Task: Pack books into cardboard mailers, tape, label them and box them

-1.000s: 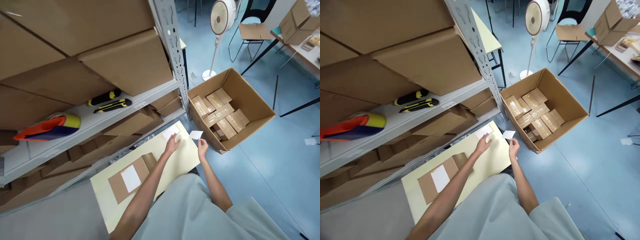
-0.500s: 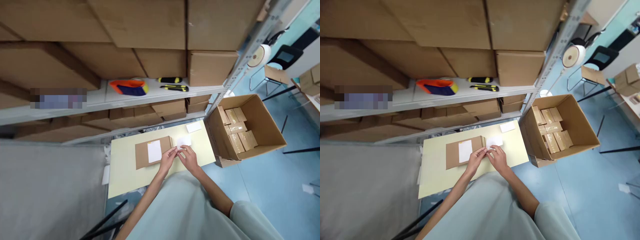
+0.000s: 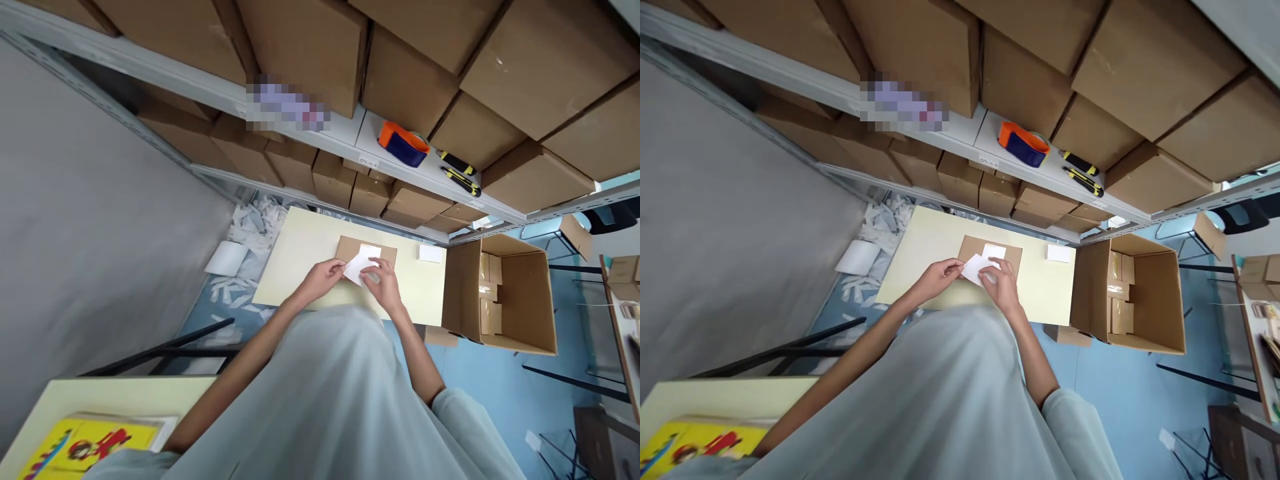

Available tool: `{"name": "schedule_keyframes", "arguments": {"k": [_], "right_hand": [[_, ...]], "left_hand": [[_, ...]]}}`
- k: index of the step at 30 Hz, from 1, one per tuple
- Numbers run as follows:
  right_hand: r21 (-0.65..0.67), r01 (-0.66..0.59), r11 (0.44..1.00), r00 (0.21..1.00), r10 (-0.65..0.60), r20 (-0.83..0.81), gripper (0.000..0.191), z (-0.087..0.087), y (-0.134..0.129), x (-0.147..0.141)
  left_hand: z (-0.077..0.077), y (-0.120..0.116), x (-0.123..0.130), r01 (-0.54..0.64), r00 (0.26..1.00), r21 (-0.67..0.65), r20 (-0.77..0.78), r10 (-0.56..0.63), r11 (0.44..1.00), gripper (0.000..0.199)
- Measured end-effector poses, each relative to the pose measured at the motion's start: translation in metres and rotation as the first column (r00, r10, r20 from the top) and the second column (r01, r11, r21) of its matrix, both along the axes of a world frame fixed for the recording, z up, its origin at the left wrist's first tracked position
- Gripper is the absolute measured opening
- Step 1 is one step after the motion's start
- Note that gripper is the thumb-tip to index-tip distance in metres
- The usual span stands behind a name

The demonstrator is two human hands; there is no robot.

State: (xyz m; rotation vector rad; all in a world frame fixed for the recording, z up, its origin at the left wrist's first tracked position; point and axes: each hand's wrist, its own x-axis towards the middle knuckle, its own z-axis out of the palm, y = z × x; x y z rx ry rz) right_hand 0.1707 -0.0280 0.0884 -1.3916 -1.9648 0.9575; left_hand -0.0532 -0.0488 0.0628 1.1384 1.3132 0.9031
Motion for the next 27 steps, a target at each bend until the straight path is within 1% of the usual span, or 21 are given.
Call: {"name": "schedule_keyframes", "arguments": {"k": [1,3,5,7,9,10,11,12,14,16,18,21,24,27], "right_hand": [[-0.108,-0.002,0.994,0.998,-0.005,-0.064,0.016,0.0,0.002,-0.005],[-0.292,-0.005,0.956,0.981,-0.052,-0.186,0.021,0.002,0.003,-0.015],[-0.391,0.012,0.92,0.954,-0.127,-0.271,0.026,0.006,-0.002,-0.025],[-0.431,0.043,0.901,0.922,-0.202,-0.331,0.028,0.012,-0.008,-0.035],[-0.444,0.111,0.889,0.884,-0.292,-0.364,0.029,0.021,-0.013,-0.043],[-0.445,0.159,0.882,0.863,-0.343,-0.372,0.029,0.025,-0.015,-0.046],[-0.443,0.212,0.871,0.839,-0.395,-0.374,0.03,0.03,-0.016,-0.047],[-0.44,0.268,0.857,0.813,-0.446,-0.373,0.03,0.035,-0.016,-0.047],[-0.428,0.372,0.823,0.759,-0.535,-0.369,0.032,0.043,-0.015,-0.045],[-0.408,0.446,0.797,0.717,-0.591,-0.369,0.034,0.051,-0.012,-0.039],[-0.384,0.483,0.787,0.699,-0.611,-0.371,0.036,0.057,-0.009,-0.031],[-0.352,0.506,0.787,0.706,-0.613,-0.356,0.039,0.065,-0.004,-0.018],[-0.333,0.517,0.788,0.703,-0.614,-0.36,0.039,0.071,-0.001,-0.004],[-0.33,0.516,0.79,0.697,-0.611,-0.374,0.038,0.076,0.0,0.01]], "left_hand": [[0.005,0.0,-0.011,0.01,1.0,0.009,-0.005,-0.01,1.0,0.046],[0.015,-0.001,-0.029,0.007,1.0,0.034,-0.005,-0.007,0.999,0.048],[0.024,0.0,-0.043,-0.016,1.0,0.062,0.006,0.015,0.998,0.051],[0.031,0.002,-0.053,-0.066,0.997,0.072,0.031,0.064,0.995,0.056],[0.036,0.003,-0.057,-0.146,0.987,0.05,0.072,0.142,0.988,0.063],[0.038,0.004,-0.058,-0.171,0.981,0.032,0.097,0.168,0.985,0.065],[0.04,0.004,-0.057,-0.169,0.978,0.014,0.123,0.166,0.985,0.066],[0.042,0.003,-0.056,-0.134,0.98,0.002,0.149,0.132,0.991,0.066],[0.046,-0.001,-0.051,0.006,0.984,0.005,0.177,-0.007,1.0,0.063],[0.051,-0.007,-0.045,0.126,0.977,0.021,0.169,-0.128,0.992,0.055],[0.055,-0.014,-0.037,0.149,0.977,0.028,0.151,-0.151,0.988,0.046],[0.061,-0.019,-0.025,0.129,0.984,0.054,0.12,-0.134,0.99,0.035],[0.066,-0.017,-0.011,0.142,0.984,0.107,0.091,-0.152,0.984,0.028],[0.072,-0.013,0.004,0.141,0.986,0.138,0.071,-0.152,0.98,0.026]]}}
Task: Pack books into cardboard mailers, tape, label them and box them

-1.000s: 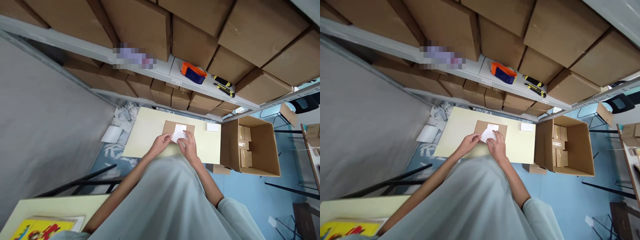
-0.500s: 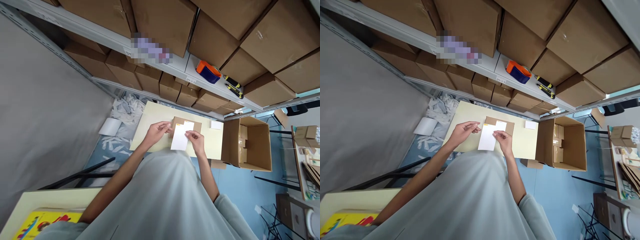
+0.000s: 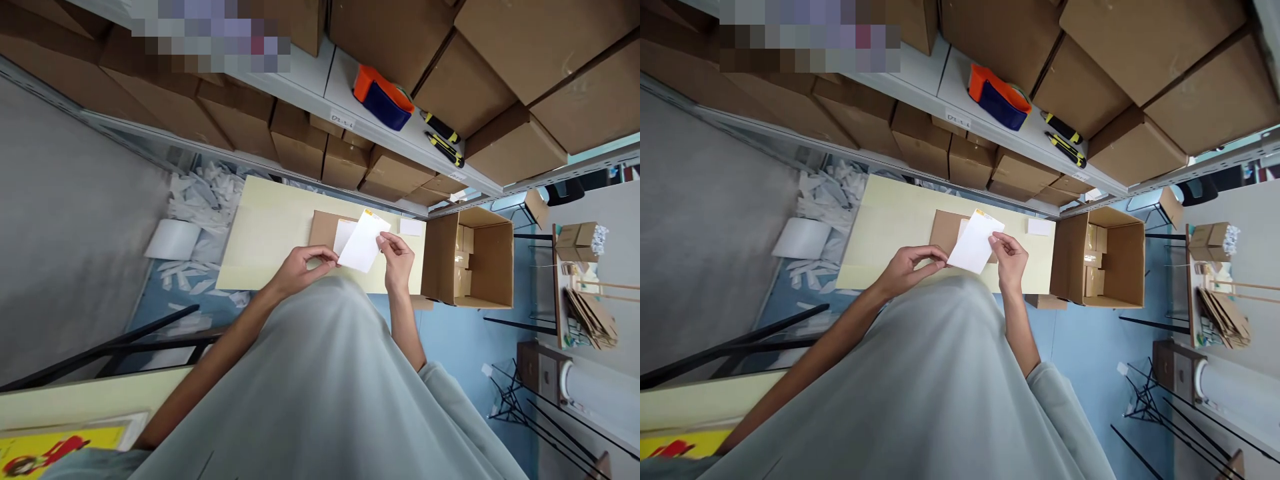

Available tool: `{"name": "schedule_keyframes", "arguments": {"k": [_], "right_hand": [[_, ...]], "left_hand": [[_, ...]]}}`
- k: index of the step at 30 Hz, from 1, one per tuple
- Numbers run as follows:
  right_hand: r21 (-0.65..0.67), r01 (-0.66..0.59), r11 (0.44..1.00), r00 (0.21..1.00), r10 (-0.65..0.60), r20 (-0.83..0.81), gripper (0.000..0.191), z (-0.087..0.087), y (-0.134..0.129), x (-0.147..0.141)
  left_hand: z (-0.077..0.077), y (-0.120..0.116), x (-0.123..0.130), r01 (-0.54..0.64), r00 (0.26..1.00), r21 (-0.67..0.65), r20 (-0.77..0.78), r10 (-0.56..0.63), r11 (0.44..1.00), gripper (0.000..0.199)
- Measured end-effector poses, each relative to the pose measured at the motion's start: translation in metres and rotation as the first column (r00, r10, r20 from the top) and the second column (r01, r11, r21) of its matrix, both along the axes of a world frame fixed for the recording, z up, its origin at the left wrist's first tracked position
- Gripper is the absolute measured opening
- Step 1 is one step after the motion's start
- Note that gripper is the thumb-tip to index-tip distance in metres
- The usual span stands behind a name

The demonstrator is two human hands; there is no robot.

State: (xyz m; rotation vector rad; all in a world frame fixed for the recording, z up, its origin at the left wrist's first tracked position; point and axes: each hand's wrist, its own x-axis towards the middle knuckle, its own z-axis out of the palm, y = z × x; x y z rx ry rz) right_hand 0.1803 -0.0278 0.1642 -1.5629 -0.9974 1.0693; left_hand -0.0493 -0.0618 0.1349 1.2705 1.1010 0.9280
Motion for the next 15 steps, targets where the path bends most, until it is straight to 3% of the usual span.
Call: {"name": "schedule_keyframes", "arguments": {"k": [6,15], "right_hand": [[-0.034,-0.005,0.999,1.0,0.006,0.016,0.041,-0.002,0.002,0.026],[-0.056,-0.046,0.997,0.999,0.046,0.009,0.042,-0.015,0.003,0.053]], "left_hand": [[0.009,0.003,0.03,-0.02,1.0,-0.006,-0.021,0.02,1.0,0.031],[0.011,0.0,0.06,-0.053,0.998,-0.008,-0.043,0.052,0.999,0.028]]}}
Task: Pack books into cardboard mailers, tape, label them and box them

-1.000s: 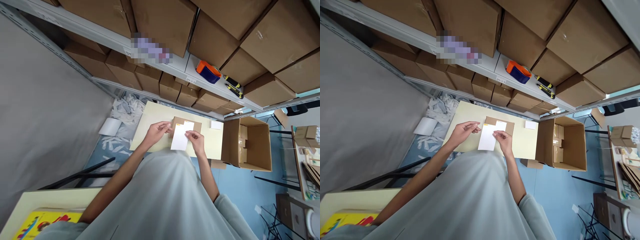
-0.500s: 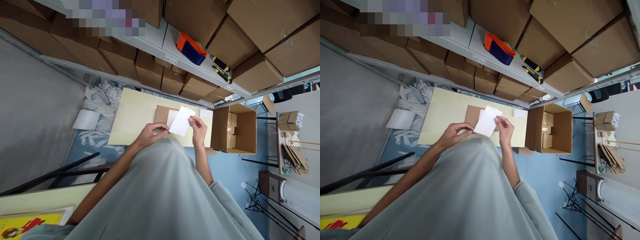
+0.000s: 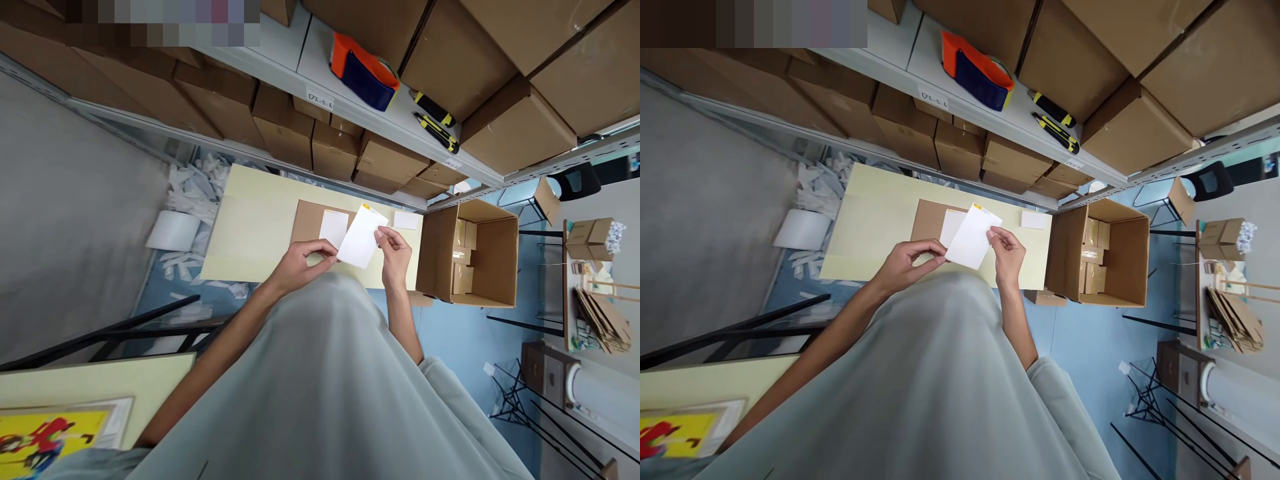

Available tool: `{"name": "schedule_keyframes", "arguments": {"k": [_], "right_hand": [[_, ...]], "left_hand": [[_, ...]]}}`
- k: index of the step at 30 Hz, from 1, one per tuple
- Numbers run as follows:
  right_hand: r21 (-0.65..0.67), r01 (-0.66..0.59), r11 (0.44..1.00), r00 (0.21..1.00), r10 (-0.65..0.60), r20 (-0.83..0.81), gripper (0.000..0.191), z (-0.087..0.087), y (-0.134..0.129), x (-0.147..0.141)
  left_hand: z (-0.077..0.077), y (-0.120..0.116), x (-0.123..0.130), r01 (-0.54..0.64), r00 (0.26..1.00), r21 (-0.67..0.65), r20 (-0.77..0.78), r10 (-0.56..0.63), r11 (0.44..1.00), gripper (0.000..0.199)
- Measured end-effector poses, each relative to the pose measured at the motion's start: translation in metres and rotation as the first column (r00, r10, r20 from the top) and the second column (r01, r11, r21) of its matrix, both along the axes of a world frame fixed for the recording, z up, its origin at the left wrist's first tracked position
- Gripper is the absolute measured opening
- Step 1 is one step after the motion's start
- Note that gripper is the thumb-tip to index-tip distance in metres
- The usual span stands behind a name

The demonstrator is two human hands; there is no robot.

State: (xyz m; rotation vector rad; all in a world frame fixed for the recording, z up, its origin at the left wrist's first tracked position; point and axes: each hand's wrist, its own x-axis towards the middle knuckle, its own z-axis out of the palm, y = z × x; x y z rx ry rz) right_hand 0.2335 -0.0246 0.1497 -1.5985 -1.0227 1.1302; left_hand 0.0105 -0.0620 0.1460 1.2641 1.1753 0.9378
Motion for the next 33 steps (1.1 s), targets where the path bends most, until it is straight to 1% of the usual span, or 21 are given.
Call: {"name": "schedule_keyframes", "arguments": {"k": [5,8,10,13,16,20,23,26,30,33], "right_hand": [[0.006,-0.013,1.0,0.998,0.013,-0.058,0.038,-0.006,0.0,0.009],[-0.007,-0.016,1.0,0.998,0.015,-0.068,0.039,-0.014,-0.001,0.013],[-0.036,-0.066,0.997,0.997,0.064,-0.051,0.042,-0.021,-0.003,0.015],[-0.052,-0.191,0.98,0.981,0.192,0.02,0.043,-0.026,-0.01,0.017],[0.004,-0.289,0.957,0.951,0.286,0.119,0.033,-0.021,-0.021,0.018],[0.056,-0.399,0.915,0.913,0.39,0.118,0.023,-0.005,-0.036,0.017],[0.081,-0.377,0.923,0.92,0.363,0.149,0.019,-0.002,-0.044,0.014],[0.115,-0.325,0.939,0.938,0.304,0.166,0.014,-0.008,-0.047,0.013],[0.156,-0.285,0.946,0.954,0.264,0.141,0.014,-0.018,-0.044,0.008],[0.166,-0.236,0.957,0.967,0.215,0.138,0.016,-0.018,-0.039,0.001]], "left_hand": [[0.002,-0.003,0.013,-0.015,1.0,-0.002,-0.012,0.015,1.0,0.026],[0.004,-0.005,0.021,-0.033,0.999,-0.016,-0.022,0.032,0.999,0.026],[0.004,-0.006,0.027,-0.041,0.999,-0.013,-0.022,0.041,0.999,0.025],[0.002,-0.006,0.034,-0.044,0.999,-0.008,-0.026,0.044,0.999,0.024],[-0.001,-0.004,0.041,-0.034,0.998,-0.016,-0.052,0.033,0.999,0.023],[-0.005,0.0,0.048,-0.002,0.997,0.0,-0.081,0.002,1.0,0.024],[-0.008,0.003,0.051,0.03,0.995,0.012,-0.093,-0.029,0.999,0.024],[-0.011,0.005,0.051,0.066,0.99,0.036,-0.125,-0.061,0.997,0.026],[-0.011,0.013,0.048,0.109,0.981,0.04,-0.163,-0.101,0.993,0.03],[-0.009,0.018,0.045,0.139,0.975,0.029,-0.179,-0.132,0.99,0.036]]}}
